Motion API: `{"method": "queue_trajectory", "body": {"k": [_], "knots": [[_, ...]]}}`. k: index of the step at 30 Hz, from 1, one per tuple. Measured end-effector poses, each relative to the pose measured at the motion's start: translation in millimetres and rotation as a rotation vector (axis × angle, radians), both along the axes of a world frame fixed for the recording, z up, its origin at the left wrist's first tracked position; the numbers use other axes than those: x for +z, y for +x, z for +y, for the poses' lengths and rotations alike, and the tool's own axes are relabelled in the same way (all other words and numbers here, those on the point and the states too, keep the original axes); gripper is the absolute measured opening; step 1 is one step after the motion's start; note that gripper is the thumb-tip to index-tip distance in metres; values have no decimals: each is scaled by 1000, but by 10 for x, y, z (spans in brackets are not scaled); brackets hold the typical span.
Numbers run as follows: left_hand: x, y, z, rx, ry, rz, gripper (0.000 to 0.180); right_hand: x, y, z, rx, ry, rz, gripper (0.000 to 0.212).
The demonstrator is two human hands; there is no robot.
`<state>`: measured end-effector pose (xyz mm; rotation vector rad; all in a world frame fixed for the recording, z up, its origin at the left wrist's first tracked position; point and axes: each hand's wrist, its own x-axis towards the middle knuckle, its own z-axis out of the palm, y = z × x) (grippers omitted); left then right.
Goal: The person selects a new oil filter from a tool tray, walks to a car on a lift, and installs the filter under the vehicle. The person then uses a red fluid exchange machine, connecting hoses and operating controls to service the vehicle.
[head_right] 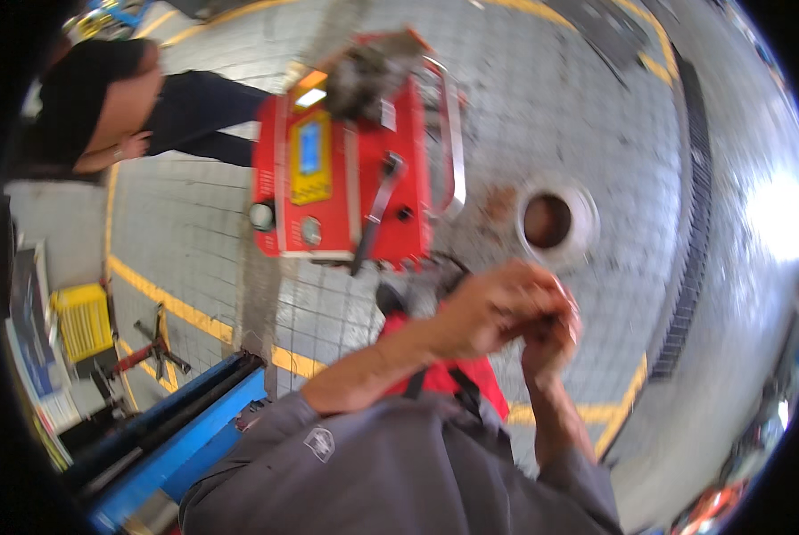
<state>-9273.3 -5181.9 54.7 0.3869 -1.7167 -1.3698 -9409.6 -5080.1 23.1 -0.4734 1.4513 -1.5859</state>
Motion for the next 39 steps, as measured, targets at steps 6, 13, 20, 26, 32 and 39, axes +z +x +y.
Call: {"method": "queue_trajectory", "body": {"k": [6,13,20,26,32,39], "knots": [[11,-107,6,-33,-18,-138,52,14,-30,-42,118,-91,287,69],[-65,-401,115,-86,86,-255,51,64,-404,-43,-78,-79,-5,54],[-393,30,328,-79,241,-514,34,-4,-1458,72,-431,-199,-170,52],[-554,690,621,37,318,-686,28,191,-1871,54,-483,-209,-123,46],[-702,1232,934,189,359,-751,25,358,-1994,2,-440,-268,-66,41],[-837,1368,1023,265,400,-678,25,494,-1819,-99,-359,-334,-94,44]]}}
